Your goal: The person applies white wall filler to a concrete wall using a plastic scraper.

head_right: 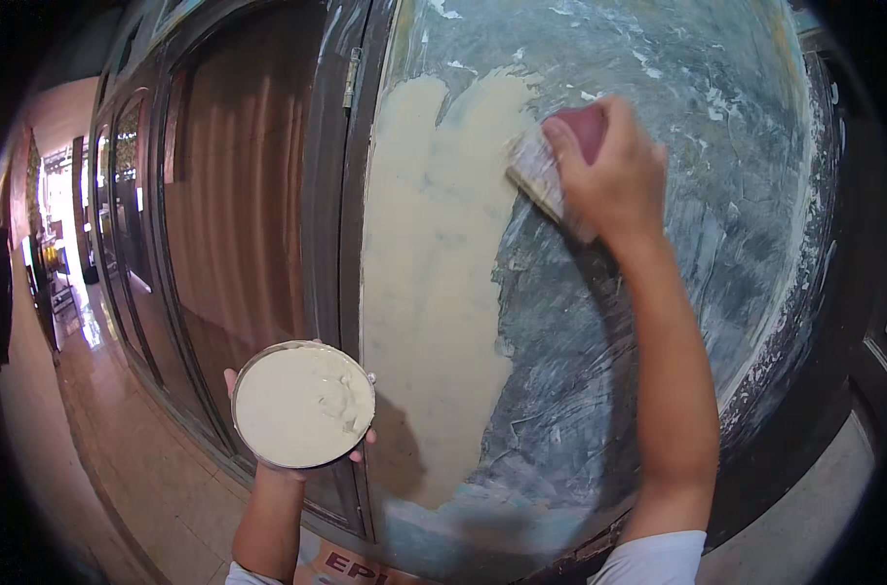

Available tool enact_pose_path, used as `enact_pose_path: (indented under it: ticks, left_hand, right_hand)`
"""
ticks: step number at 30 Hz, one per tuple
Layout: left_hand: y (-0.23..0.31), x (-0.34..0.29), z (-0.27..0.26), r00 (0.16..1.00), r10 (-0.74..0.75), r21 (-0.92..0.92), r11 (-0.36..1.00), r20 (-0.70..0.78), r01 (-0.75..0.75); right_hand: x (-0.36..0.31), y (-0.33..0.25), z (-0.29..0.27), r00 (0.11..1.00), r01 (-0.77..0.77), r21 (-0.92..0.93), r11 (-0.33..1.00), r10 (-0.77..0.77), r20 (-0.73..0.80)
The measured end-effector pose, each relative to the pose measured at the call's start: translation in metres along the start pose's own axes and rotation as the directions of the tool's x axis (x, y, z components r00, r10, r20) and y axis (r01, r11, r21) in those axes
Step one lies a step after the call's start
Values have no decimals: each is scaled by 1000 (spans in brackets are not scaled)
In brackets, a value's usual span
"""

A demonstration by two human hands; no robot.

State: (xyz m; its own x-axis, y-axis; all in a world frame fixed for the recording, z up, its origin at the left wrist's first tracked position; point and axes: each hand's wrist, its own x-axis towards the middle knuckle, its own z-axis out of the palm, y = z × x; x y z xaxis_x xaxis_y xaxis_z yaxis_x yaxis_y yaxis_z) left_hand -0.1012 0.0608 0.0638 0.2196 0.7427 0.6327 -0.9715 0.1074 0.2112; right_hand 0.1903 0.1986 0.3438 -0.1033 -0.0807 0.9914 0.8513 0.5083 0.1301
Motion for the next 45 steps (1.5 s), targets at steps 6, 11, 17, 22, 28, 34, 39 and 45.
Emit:
enact_pose_path:
  ticks: [6, 11, 17, 22, 28, 34, 39, 45]
  left_hand:
    - [-3, 4, 10, 996, 67, 47, 996, 55, -70]
    - [4, -1, 12, 994, 77, 12, 997, 80, -78]
    - [9, -18, 18, 987, 161, 86, 983, 3, -161]
    - [13, -32, 32, 983, 180, 111, 978, -36, -175]
    - [14, -35, 38, 965, 261, 242, 939, -36, -245]
    - [14, -42, 41, 954, 285, 151, 951, -88, -270]
    - [8, -32, 44, 952, 304, 338, 900, -35, -275]
    - [0, -38, 49, 928, 367, 300, 895, -72, -330]
  right_hand:
    - [4, 8, 5, 996, 37, -159, 987, -51, -80]
    - [3, 1, -6, 985, -173, 15, 985, 173, -18]
    - [-5, 5, 1, 991, 114, -84, 990, -107, 83]
    - [2, 9, -8, 995, -102, 118, 988, 100, 29]
    - [2, 18, -11, 999, -47, -92, 995, 46, -14]
    - [-39, -8, -8, 990, 56, 126, 991, -71, 121]
    - [-11, -1, -14, 982, 77, -51, 996, -67, 177]
    - [-46, -16, -5, 979, 161, 108, 981, -173, 104]
